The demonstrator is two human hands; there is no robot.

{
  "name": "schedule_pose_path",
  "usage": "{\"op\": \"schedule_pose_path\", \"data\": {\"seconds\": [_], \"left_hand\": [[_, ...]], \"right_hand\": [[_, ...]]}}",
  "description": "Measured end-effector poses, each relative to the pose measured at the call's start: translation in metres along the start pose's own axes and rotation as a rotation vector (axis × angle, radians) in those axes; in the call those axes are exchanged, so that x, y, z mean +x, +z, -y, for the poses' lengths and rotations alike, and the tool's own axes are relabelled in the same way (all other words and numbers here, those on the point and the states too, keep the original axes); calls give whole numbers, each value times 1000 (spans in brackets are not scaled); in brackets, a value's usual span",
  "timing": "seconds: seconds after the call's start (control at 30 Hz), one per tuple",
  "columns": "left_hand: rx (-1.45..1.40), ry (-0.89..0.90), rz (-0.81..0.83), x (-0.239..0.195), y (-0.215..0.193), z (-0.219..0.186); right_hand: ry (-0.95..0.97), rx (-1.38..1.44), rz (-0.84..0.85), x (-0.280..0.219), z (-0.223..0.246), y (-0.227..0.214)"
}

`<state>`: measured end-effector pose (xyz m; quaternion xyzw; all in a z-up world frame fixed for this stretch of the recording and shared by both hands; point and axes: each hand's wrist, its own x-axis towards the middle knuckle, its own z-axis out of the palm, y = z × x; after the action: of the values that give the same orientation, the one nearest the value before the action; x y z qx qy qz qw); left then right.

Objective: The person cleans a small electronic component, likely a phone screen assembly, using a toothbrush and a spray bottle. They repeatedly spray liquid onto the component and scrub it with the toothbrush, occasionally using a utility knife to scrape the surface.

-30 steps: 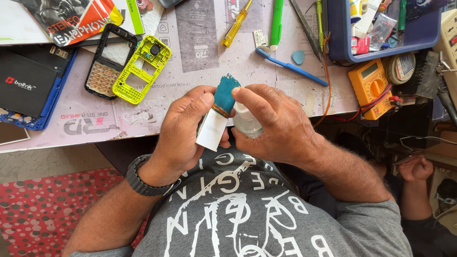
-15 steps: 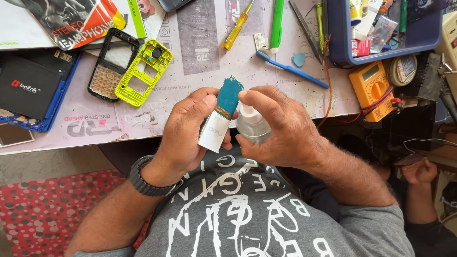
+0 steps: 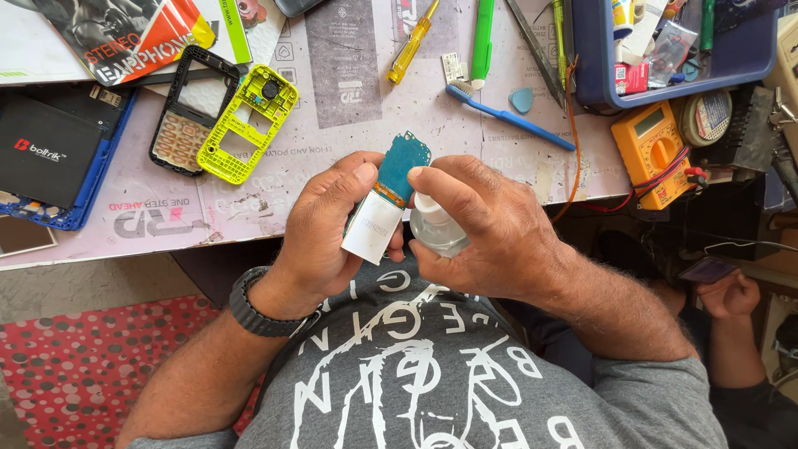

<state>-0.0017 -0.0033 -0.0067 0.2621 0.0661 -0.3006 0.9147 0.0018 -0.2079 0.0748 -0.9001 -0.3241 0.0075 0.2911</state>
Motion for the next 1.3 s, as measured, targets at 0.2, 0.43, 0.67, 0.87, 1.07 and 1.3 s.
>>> {"op": "schedule_pose_path", "data": {"seconds": [0.2,0.43,0.67,0.87,1.07,1.3], "left_hand": [[-4,-29,-22,2,-2,1],[32,-26,-55,7,2,-3],[-39,32,-121,7,-14,1],[-103,255,-119,26,-17,-9],[56,266,-68,27,-24,-3],[31,129,-85,21,-25,8]], "right_hand": [[5,-7,-36,-1,-7,6],[4,-37,-225,-28,-18,-22],[330,-401,-593,-127,-91,-81],[367,-207,-917,-144,-130,-45],[177,-426,-970,-122,-95,-36],[341,-504,-332,-59,-81,1]]}}
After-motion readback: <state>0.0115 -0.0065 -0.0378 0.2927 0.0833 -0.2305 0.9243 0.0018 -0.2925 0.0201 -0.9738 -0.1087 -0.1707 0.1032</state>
